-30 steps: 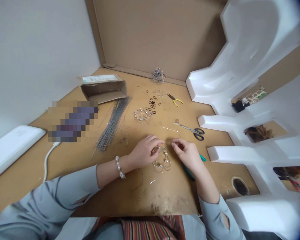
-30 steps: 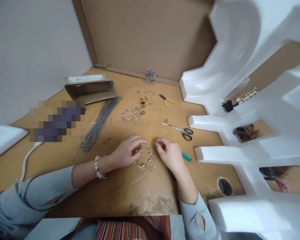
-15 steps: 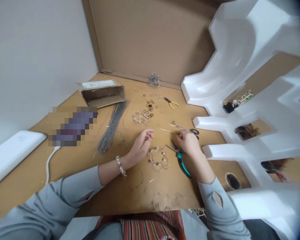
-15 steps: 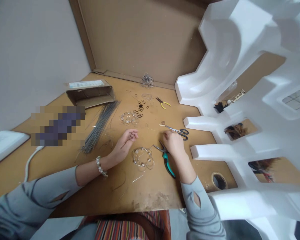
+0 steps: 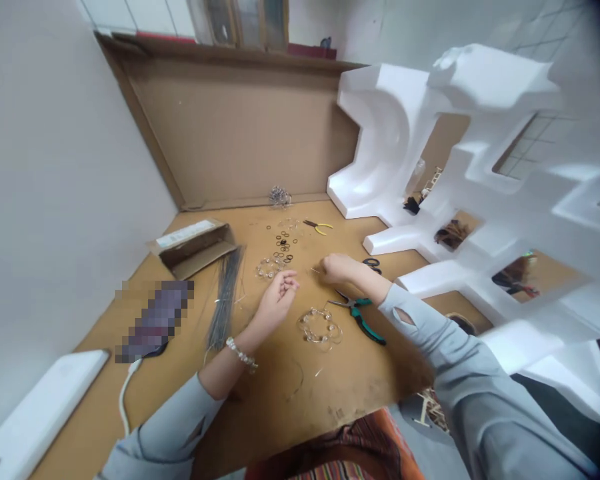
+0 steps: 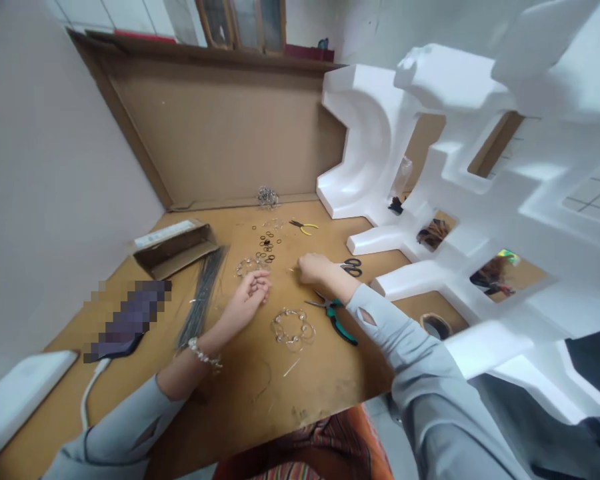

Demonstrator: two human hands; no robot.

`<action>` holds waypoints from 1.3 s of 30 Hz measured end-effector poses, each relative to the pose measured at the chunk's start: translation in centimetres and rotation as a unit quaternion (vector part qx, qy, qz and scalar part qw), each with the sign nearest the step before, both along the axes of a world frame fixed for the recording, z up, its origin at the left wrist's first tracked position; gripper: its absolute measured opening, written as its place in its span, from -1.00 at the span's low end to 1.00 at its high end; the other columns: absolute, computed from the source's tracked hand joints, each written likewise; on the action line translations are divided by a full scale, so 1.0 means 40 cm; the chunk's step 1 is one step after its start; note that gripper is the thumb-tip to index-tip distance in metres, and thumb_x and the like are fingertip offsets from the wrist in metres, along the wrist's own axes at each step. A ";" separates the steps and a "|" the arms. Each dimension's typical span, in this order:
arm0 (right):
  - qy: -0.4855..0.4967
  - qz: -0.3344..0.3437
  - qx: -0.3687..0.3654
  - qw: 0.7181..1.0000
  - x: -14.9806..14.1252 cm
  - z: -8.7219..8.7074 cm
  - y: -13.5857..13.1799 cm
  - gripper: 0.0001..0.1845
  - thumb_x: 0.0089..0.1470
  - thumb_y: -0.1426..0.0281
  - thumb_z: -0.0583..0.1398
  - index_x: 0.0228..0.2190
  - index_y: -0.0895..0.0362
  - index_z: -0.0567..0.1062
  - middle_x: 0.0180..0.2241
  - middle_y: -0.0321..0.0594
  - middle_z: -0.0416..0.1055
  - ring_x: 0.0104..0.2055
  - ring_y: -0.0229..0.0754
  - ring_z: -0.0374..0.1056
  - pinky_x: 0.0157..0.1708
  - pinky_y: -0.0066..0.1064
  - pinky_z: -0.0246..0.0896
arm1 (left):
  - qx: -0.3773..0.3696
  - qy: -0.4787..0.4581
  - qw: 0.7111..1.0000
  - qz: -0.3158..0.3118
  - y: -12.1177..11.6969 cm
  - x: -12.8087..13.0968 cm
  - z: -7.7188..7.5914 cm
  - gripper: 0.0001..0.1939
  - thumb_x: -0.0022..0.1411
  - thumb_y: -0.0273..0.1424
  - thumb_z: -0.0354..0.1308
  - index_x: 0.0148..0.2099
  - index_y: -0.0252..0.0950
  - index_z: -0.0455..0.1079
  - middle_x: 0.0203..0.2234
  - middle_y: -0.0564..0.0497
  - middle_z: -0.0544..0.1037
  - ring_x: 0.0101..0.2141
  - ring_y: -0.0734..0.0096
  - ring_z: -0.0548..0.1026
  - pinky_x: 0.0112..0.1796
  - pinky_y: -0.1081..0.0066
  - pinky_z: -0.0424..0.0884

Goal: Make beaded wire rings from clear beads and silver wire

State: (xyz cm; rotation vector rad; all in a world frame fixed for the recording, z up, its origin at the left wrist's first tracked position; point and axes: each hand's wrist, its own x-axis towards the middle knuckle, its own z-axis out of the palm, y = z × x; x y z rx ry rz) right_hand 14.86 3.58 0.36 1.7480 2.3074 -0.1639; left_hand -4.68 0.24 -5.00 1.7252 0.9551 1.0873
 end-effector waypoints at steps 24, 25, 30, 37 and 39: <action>0.280 -0.011 0.017 0.960 0.045 0.053 -0.038 -0.81 -0.12 0.53 0.12 -0.42 0.17 0.51 -0.43 -0.13 0.50 -0.36 -0.18 0.40 -0.39 -0.45 0.19 | 0.170 0.293 0.938 -0.076 0.107 0.112 0.070 -0.85 0.18 -0.46 0.01 -0.38 -0.32 0.39 -0.51 -0.01 0.45 -0.46 0.41 0.35 -0.38 0.41 0.26; 0.293 -0.002 -0.007 0.956 0.055 0.050 -0.032 -0.80 -0.13 0.53 0.13 -0.40 0.16 0.51 -0.46 -0.20 0.49 -0.41 -0.25 0.39 -0.42 -0.49 0.20 | 0.114 0.257 0.955 -0.096 0.111 0.109 0.075 -0.86 0.16 -0.42 0.04 -0.39 -0.32 0.39 -0.55 0.02 0.43 -0.51 0.45 0.33 -0.43 0.44 0.25; 0.489 0.009 -0.142 0.861 0.089 0.045 -0.019 -0.85 -0.09 0.47 0.15 -0.38 0.20 0.46 -0.58 -0.36 0.40 -0.56 -0.39 0.34 -0.48 -0.53 0.26 | -0.128 0.079 0.975 -0.163 0.122 0.094 0.110 -0.74 0.01 -0.23 0.21 -0.38 -0.36 0.37 -0.60 0.09 0.40 -0.65 0.60 0.24 -0.60 0.54 0.18; 0.676 -0.020 -0.167 0.718 0.072 0.063 -0.024 -0.81 -0.16 0.41 0.26 -0.43 0.22 0.40 -0.57 -0.35 0.41 -0.55 -0.36 0.37 -0.47 -0.46 0.35 | -0.174 -0.065 0.974 -0.130 0.110 0.084 0.138 -0.72 -0.03 -0.26 0.28 -0.36 -0.37 0.36 -0.58 0.07 0.42 -0.61 0.64 0.27 -0.58 0.59 0.23; 0.676 -0.012 -0.190 0.712 0.073 0.074 -0.030 -0.78 -0.16 0.39 0.27 -0.42 0.22 0.40 -0.57 -0.33 0.42 -0.53 -0.34 0.39 -0.45 -0.44 0.36 | -0.167 -0.069 0.975 -0.129 0.102 0.084 0.145 -0.73 -0.02 -0.27 0.27 -0.36 -0.37 0.37 -0.58 0.07 0.43 -0.60 0.63 0.28 -0.58 0.58 0.24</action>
